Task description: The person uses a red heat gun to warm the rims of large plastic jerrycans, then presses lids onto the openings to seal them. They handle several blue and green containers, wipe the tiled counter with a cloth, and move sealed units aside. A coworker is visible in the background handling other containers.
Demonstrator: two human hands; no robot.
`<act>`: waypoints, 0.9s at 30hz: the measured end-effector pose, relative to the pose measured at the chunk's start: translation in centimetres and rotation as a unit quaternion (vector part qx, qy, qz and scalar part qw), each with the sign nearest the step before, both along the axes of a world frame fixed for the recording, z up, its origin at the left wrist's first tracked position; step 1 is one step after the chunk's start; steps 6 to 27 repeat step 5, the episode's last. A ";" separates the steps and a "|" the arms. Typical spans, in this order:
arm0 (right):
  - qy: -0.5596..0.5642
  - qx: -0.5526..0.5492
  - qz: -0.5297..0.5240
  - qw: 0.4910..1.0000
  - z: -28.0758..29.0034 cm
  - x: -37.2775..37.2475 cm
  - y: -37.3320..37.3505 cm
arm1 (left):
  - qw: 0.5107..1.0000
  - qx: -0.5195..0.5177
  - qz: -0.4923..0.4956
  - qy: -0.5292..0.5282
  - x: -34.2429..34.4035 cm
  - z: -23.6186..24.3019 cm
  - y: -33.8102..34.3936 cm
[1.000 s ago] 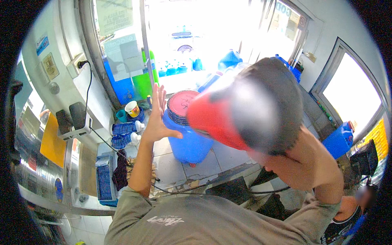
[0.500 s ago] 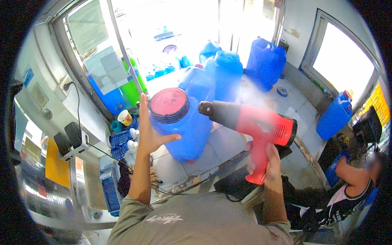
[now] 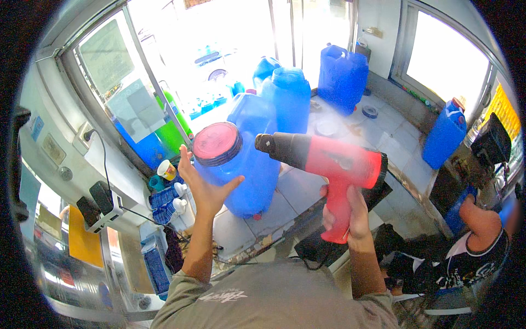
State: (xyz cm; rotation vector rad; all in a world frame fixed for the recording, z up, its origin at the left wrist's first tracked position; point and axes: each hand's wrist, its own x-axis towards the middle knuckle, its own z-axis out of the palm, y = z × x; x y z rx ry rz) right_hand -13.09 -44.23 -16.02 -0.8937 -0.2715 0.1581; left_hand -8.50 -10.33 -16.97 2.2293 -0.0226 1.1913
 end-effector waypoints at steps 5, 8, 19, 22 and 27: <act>0.002 -0.020 -0.012 1.000 0.1 -0.8 0.1 | 0.996 0.022 0.021 0.087 -0.1 -0.1 -0.3; 0.002 -0.020 -0.012 1.000 0.1 -0.8 0.1 | 0.996 0.022 0.021 0.087 -0.1 -0.1 -0.3; 0.002 -0.020 -0.012 1.000 0.1 -0.8 0.1 | 0.996 0.022 0.021 0.087 -0.1 -0.1 -0.3; 0.002 -0.020 -0.012 1.000 0.1 -0.8 0.1 | 0.996 0.022 0.021 0.087 -0.1 -0.1 -0.3; 0.002 -0.020 -0.012 1.000 0.1 -0.8 0.1 | 0.996 0.022 0.021 0.087 -0.1 -0.1 -0.3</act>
